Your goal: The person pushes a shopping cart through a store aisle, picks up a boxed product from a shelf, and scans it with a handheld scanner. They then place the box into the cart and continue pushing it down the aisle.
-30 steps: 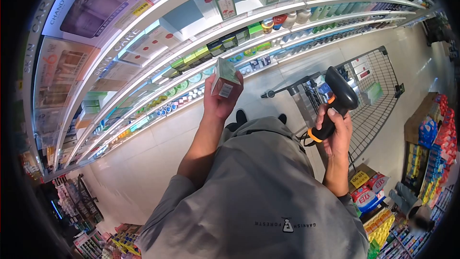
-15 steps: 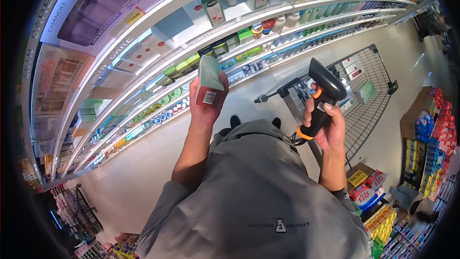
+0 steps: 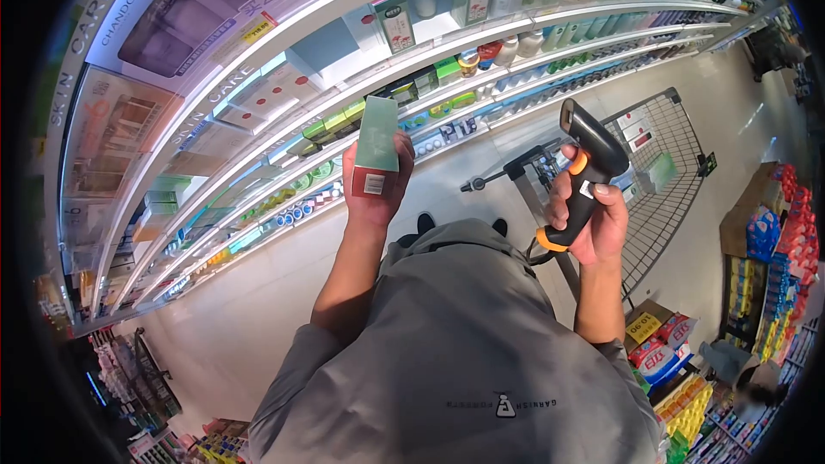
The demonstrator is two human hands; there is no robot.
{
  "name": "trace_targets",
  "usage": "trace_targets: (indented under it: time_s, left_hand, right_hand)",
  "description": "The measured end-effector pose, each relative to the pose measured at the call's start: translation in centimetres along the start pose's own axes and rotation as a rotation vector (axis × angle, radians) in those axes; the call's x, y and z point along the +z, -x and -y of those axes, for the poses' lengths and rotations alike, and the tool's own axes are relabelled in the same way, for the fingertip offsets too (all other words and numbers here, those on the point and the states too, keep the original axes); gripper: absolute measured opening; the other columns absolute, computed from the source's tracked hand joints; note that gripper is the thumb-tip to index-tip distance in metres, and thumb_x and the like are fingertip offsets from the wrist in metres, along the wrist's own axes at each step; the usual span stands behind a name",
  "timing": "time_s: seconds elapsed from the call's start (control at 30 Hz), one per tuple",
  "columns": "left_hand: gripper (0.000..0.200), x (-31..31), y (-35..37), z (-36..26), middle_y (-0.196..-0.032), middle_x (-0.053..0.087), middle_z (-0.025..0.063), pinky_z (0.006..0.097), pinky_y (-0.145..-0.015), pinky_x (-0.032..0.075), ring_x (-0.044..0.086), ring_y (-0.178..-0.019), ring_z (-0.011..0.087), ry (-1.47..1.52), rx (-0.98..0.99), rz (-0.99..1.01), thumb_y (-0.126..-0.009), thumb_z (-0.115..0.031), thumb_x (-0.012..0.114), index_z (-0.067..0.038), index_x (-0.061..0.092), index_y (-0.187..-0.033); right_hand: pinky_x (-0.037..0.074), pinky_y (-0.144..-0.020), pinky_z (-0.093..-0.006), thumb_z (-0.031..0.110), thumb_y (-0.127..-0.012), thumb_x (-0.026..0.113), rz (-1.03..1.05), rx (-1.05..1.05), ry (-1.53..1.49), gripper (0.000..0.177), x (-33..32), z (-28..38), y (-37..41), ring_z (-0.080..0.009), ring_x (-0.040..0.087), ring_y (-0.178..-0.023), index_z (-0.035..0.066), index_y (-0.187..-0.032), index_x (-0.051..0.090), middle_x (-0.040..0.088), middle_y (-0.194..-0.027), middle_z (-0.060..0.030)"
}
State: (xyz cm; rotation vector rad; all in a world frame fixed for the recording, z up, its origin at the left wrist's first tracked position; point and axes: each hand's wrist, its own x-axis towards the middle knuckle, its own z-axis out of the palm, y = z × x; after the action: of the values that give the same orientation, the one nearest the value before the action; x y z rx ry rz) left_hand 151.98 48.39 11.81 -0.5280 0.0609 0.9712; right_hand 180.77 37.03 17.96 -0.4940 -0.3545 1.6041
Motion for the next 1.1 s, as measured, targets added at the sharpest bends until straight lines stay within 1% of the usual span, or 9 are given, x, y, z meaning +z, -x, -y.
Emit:
trace_targets:
  time_s: [0.13,0.27,0.33,0.43,0.63,0.73,0.83,1.03,1.1]
  left_hand:
    - [0.036,-0.5,0.1,-0.6,-0.1,0.049,0.0099,0.0335,-0.082,0.054,0.053,-0.09,0.0209,-0.041,-0.045,0.079,-0.083,-0.02,0.059,0.0,0.051,-0.113]
    - [0.038,0.2,0.7,-0.3,-0.099,0.048,0.0085,0.0325,-0.079,0.053,0.052,-0.086,0.0196,-0.069,-0.103,0.064,-0.081,-0.022,0.059,-0.001,0.052,-0.112]
    - [0.04,-0.2,0.6,-0.7,-0.099,0.048,0.0085,0.0329,-0.078,0.052,0.052,-0.086,0.0199,-0.09,-0.146,0.101,-0.08,-0.024,0.06,-0.001,0.052,-0.112]
    - [0.055,-0.6,0.5,-0.7,-0.105,0.048,0.0107,0.0314,-0.075,0.054,0.054,-0.087,0.0187,-0.179,-0.121,0.142,-0.08,-0.03,0.066,0.003,0.044,-0.118]
    - [0.056,-0.8,0.4,-0.4,-0.103,0.049,0.0098,0.0321,-0.077,0.053,0.054,-0.086,0.0178,-0.26,-0.121,0.19,-0.079,-0.033,0.067,0.004,0.044,-0.115]
    - [0.055,-0.9,0.2,-0.3,-0.104,0.048,0.0109,0.0328,-0.08,0.052,0.053,-0.088,0.0191,-0.212,-0.134,0.203,-0.078,-0.029,0.068,0.003,0.045,-0.117]
    - [0.054,0.0,0.2,0.8,-0.105,0.047,0.0124,0.034,-0.084,0.052,0.053,-0.092,0.021,-0.06,-0.004,0.1,-0.077,-0.023,0.069,0.002,0.046,-0.12]
    - [0.051,-0.3,0.0,0.6,-0.107,0.046,0.0131,0.0359,-0.086,0.053,0.053,-0.093,0.0222,-0.006,0.005,0.118,-0.078,-0.014,0.068,0.001,0.047,-0.121]
    - [0.041,0.0,0.1,0.7,-0.101,0.048,0.0107,0.0341,-0.083,0.053,0.053,-0.087,0.0206,-0.041,-0.018,0.084,-0.082,-0.019,0.062,0.001,0.05,-0.115]
  right_hand:
    - [0.05,-0.058,-0.0321,0.025,-0.086,0.052,0.063,0.018,-0.025,0.059,0.1,0.0,-0.1,-0.0223,0.059,-0.062,-0.001,-0.138,0.041,0.061,-0.09,-0.0167]
    - [0.047,-0.056,-0.0315,0.026,-0.086,0.051,0.105,0.037,-0.054,0.06,0.1,-0.4,-0.1,-0.0209,0.056,-0.059,-0.001,-0.139,0.041,0.06,-0.088,-0.016]
    - [0.046,-0.055,-0.0314,0.026,-0.086,0.051,0.105,0.035,-0.059,0.061,0.1,-0.6,-0.1,-0.0206,0.056,-0.059,-0.001,-0.139,0.041,0.059,-0.087,-0.0152]
    - [0.045,-0.055,-0.0312,0.026,-0.085,0.051,0.092,0.022,-0.063,0.061,0.3,-0.6,-0.2,-0.0202,0.055,-0.059,-0.001,-0.14,0.042,0.058,-0.084,-0.0141]
    - [0.045,-0.055,-0.0308,0.028,-0.087,0.051,0.115,-0.007,-0.037,0.06,0.2,-0.5,-0.1,-0.0196,0.055,-0.059,-0.001,-0.139,0.043,0.057,-0.084,-0.0134]
    - [0.045,-0.055,-0.0307,0.03,-0.089,0.051,0.113,-0.019,-0.037,0.059,0.3,-0.4,-0.1,-0.0193,0.055,-0.059,-0.001,-0.139,0.044,0.057,-0.084,-0.013]
    - [0.045,-0.056,-0.0306,0.031,-0.091,0.05,0.092,-0.026,-0.029,0.057,0.3,-0.3,-0.1,-0.0191,0.055,-0.06,0.0,-0.138,0.044,0.057,-0.084,-0.0124]
    - [0.046,-0.055,-0.0299,0.03,-0.091,0.051,0.04,-0.021,-0.013,0.055,0.2,-0.5,-0.2,-0.0184,0.055,-0.061,-0.001,-0.136,0.044,0.056,-0.085,-0.0114]
    - [0.046,-0.051,-0.0285,0.028,-0.091,0.052,0.012,-0.021,-0.005,0.054,0.5,-0.6,-0.1,-0.0174,0.055,-0.06,0.0,-0.135,0.043,0.055,-0.083,-0.0099]
